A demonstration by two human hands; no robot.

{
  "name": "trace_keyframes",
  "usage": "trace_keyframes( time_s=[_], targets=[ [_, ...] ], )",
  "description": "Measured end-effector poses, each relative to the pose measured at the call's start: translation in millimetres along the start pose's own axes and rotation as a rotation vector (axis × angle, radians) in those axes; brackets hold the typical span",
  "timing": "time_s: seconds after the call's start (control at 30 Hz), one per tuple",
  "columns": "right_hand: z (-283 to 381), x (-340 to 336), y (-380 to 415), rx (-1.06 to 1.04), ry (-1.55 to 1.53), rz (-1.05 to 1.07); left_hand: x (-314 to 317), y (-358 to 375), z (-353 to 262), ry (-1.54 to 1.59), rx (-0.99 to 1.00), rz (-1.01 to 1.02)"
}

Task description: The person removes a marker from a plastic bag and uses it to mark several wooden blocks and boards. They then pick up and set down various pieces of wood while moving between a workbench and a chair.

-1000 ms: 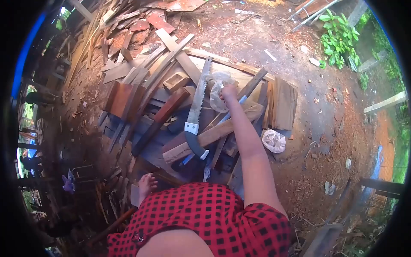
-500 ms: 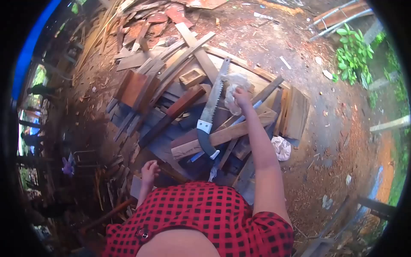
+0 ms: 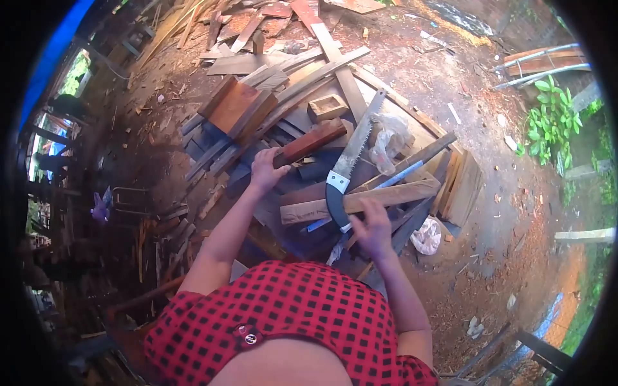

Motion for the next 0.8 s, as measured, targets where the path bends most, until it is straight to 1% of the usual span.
trace_keyframes(
  time_s=[0.03,0.07,0.1,0.13,0.2,0.23,0.4,0.47,0.57,0.63,0.67,0.73,0.77,0.8],
  targets=[
    [8,6,5,0.003,0.002,-0.002,6,-4,2,-0.006,-0.039,0.039],
    [17,15,10,-0.003,0.088,0.065,11,-7,5,-0.015,-0.080,0.078],
    [23,22,15,-0.010,0.172,0.134,14,-9,8,-0.014,-0.080,0.081],
    [25,27,19,-0.008,0.173,0.135,18,-10,11,-0.002,-0.098,0.095],
    [22,41,27,0.004,0.302,0.228,24,-15,19,0.013,-0.116,0.109],
    [19,47,30,0.034,0.285,0.248,26,-17,22,0.021,-0.111,0.121],
    [15,53,34,0.048,0.287,0.247,34,-23,29,0.027,-0.078,0.165],
    [16,51,34,0.063,0.297,0.248,36,-23,30,0.024,-0.012,0.083],
    [14,47,28,0.054,0.304,0.223,38,-24,34,0.107,-0.021,0.146],
    [6,42,13,0.098,0.153,0.199,35,-24,33,0.149,0.002,0.135],
    [1,41,4,0.100,0.155,0.194,33,-24,33,0.190,0.017,0.120],
    [-11,36,-21,0.048,0.116,0.062,32,-22,31,0.214,0.022,0.096],
    [-17,36,-38,0.048,0.118,0.057,31,-21,30,0.239,0.022,0.073],
    [-27,37,-57,0.119,0.024,0.068,31,-21,30,0.240,0.026,0.073]
  ],
)
Point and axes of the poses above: each hand's wrist, its own y-axis away from the middle knuckle, its own x-axis out of the palm, z = x × y, the point moved 3 cm from there along -y, towards the middle knuckle, and after that the axes turned 4 degrees about z, right-handed, at the moved point
